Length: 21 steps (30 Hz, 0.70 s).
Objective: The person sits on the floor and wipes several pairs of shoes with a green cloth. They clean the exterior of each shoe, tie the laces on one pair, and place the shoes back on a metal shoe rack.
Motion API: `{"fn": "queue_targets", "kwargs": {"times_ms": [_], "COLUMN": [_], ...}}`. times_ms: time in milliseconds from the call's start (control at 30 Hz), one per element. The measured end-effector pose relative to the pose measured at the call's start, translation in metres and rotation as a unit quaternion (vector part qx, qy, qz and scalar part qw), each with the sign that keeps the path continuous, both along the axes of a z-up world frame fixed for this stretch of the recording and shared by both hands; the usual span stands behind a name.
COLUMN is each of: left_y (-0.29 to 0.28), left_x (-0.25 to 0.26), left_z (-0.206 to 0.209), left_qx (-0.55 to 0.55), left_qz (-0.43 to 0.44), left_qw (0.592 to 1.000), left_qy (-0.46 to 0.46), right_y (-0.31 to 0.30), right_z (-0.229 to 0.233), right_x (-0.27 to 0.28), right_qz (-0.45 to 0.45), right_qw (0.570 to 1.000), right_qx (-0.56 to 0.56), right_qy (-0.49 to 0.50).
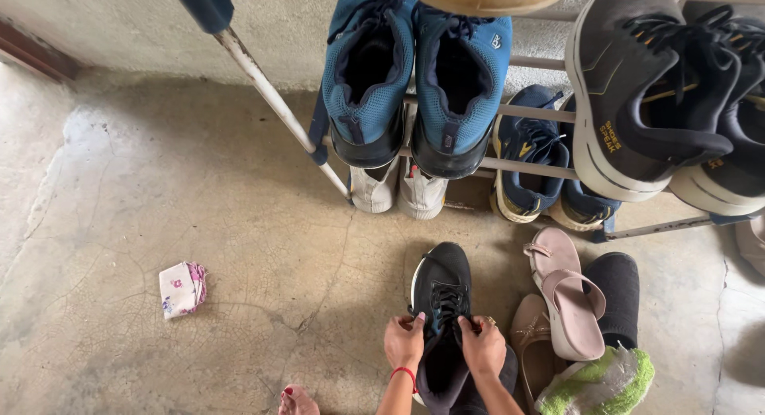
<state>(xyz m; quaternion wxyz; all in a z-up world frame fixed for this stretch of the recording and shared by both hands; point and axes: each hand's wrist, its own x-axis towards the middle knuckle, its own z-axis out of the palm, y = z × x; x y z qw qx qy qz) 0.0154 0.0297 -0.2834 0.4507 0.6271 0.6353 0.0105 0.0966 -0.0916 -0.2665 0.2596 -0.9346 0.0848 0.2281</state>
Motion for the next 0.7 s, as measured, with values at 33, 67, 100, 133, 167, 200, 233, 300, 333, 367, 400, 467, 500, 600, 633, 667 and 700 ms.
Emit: {"fn": "queue_targets", "kwargs": {"times_ms": [33,67,100,133,167,200,233,300,333,367,400,467,500,600,633,667,700], "left_y": [0.000,0.000,0.000,-0.001,-0.002,-0.003,-0.003,-0.001,-0.001,-0.002,-0.003,-0.009,-0.011,-0.017,-0.016,-0.018,-0.018], "left_x": [0.000,0.000,0.000,0.000,-0.001,-0.002,-0.006,-0.011,-0.017,-0.018,-0.017,-0.016,-0.012,-0.002,0.001,-0.001,-0.002], "left_z": [-0.004,-0.009,-0.013,-0.018,-0.022,-0.026,-0.029,-0.032,-0.033,-0.030,-0.026,-0.018,-0.014,-0.009,-0.009,-0.008,-0.008], "left_qx": [0.013,0.027,0.036,0.046,0.056,0.029,0.003,-0.033,-0.044,-0.055,-0.073,-0.112,-0.110,-0.091,-0.078,-0.067,-0.108], "left_qz": [-0.003,-0.006,-0.009,-0.012,-0.014,0.000,0.014,0.030,0.032,0.033,0.042,0.058,0.026,-0.044,-0.048,-0.052,-0.016], "left_qw": [1.000,1.000,0.999,0.998,0.997,0.998,0.997,0.994,0.993,0.993,0.992,0.989,0.992,0.995,0.996,0.996,0.991], "left_qy": [-0.005,-0.011,-0.020,-0.031,-0.042,-0.061,-0.080,-0.102,-0.102,-0.102,-0.096,-0.082,-0.051,0.015,0.018,0.023,-0.081], "right_y": [0.000,0.000,-0.002,-0.005,-0.011,-0.018,-0.026,-0.039,-0.044,-0.047,-0.049,-0.051,-0.051,-0.042,-0.039,-0.039,-0.041], "right_z": [-0.001,-0.003,-0.007,-0.012,-0.019,-0.026,-0.033,-0.044,-0.044,-0.042,-0.037,-0.021,-0.012,0.016,0.025,0.035,0.045], "right_x": [-0.002,-0.003,-0.004,-0.005,-0.007,-0.005,-0.004,0.000,0.003,0.003,0.002,-0.002,-0.005,-0.009,-0.009,-0.010,-0.008], "right_qz": [-0.001,-0.015,-0.029,-0.043,-0.055,-0.066,-0.077,-0.180,-0.224,-0.226,-0.226,-0.216,-0.206,-0.161,-0.144,-0.155,-0.166], "right_qw": [1.000,1.000,1.000,0.999,0.998,0.996,0.993,0.931,0.874,0.864,0.854,0.829,0.814,0.782,0.774,0.777,0.779], "right_qx": [-0.004,-0.002,-0.001,0.000,0.027,0.055,0.084,0.315,0.424,0.439,0.454,0.496,0.522,0.581,0.598,0.586,0.575], "right_qy": [-0.001,0.000,0.001,0.002,-0.004,-0.014,-0.023,0.049,0.083,0.100,0.116,0.142,0.152,0.156,0.154,0.170,0.186]}}
